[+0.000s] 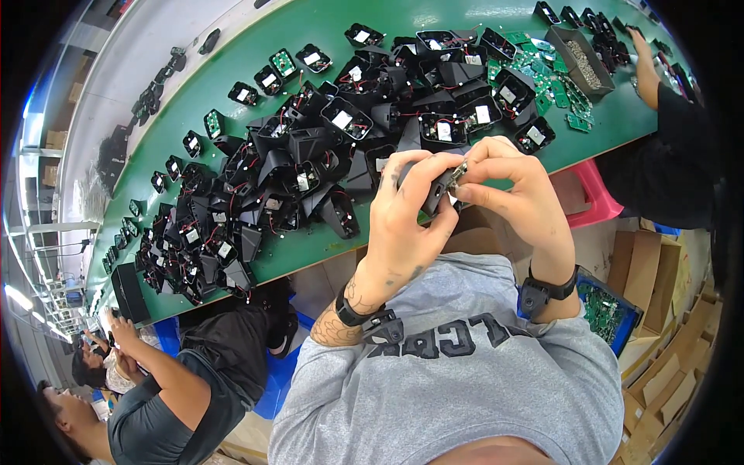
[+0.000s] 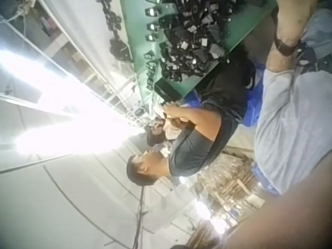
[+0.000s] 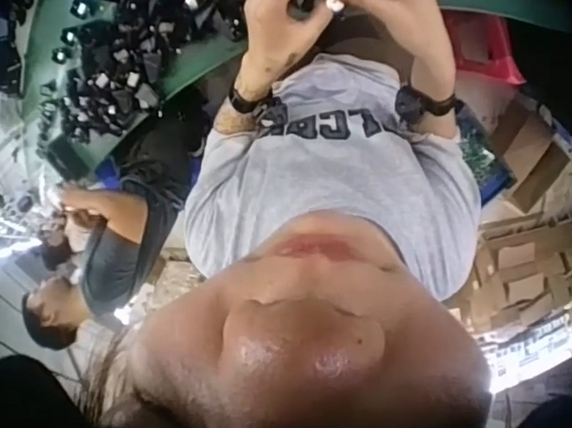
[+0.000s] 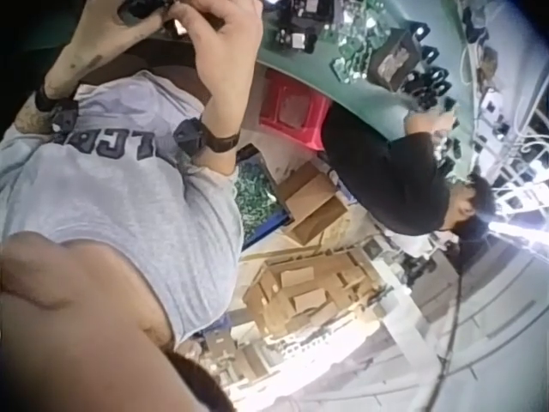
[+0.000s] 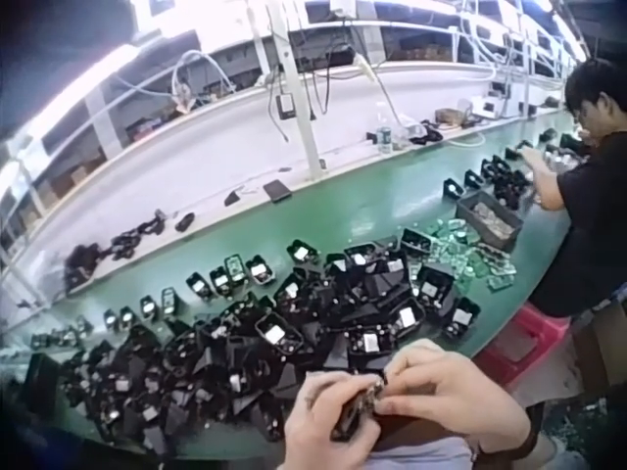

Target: The person assembles electronic devices by hand, picking up a black plastic housing and a green circuit board from the table. They fit the circuit board into the housing, press the components together, and place the assembled unit back onto the green work surface.

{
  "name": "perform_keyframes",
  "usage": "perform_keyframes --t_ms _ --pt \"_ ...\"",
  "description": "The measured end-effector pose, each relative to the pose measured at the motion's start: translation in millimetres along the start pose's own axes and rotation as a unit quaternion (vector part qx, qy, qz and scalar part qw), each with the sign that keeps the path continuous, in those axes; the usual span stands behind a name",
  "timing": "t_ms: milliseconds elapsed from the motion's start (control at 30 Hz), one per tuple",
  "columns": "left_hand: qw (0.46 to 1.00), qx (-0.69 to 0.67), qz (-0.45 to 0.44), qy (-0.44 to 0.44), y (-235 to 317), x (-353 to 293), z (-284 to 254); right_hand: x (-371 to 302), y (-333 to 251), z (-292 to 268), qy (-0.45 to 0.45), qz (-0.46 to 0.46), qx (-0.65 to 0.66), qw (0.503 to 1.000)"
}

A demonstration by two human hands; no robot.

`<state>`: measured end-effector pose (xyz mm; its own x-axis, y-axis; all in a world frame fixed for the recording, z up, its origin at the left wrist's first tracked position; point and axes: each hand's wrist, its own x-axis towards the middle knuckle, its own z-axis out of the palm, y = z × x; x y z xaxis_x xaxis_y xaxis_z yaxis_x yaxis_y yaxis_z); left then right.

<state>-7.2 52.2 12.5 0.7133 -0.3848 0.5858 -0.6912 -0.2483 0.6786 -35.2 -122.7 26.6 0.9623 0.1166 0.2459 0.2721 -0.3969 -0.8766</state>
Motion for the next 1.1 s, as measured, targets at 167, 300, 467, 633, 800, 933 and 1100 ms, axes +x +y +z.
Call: perform_keyframes --t_ms 167,300,467,633,800,933,1100 --pt "0.999 0.012 -0.02 -0.048 -3.1 -2.4 -2.6 3.5 8.1 -4.3 -0.081 0.035 0.054 0.995" --pt "0.996 0.016 0.003 -0.083 -4.8 -0.2 -4.8 4.8 10.0 -7.1 -0.099 0.07 0.084 0.989" --pt "0.997 -0.005 0.001 -0.083 -8.0 -2.3 -3.6 0.3 3.1 -6.3 -0.084 0.029 0.002 0.996" --pt "0.996 -0.015 0.0 -0.083 -6.1 -3.9 -1.8 -9.5 -11.3 1.2 -0.027 0.003 -0.081 0.996" --pt "0.998 0.001 0.01 -0.063 -1.1 -3.4 -0.3 -13.2 -2.1 3.7 0.021 0.036 -0.038 0.998" --pt "0.998 -0.005 -0.013 -0.063 1.3 -4.4 0.9 -17.1 -3.1 8.0 0.058 0.0 -0.05 0.997" --pt "0.996 0.007 -0.002 -0.091 1.0 -5.3 1.1 -16.7 -7.1 1.0 0.014 0.0 -0.095 0.995"
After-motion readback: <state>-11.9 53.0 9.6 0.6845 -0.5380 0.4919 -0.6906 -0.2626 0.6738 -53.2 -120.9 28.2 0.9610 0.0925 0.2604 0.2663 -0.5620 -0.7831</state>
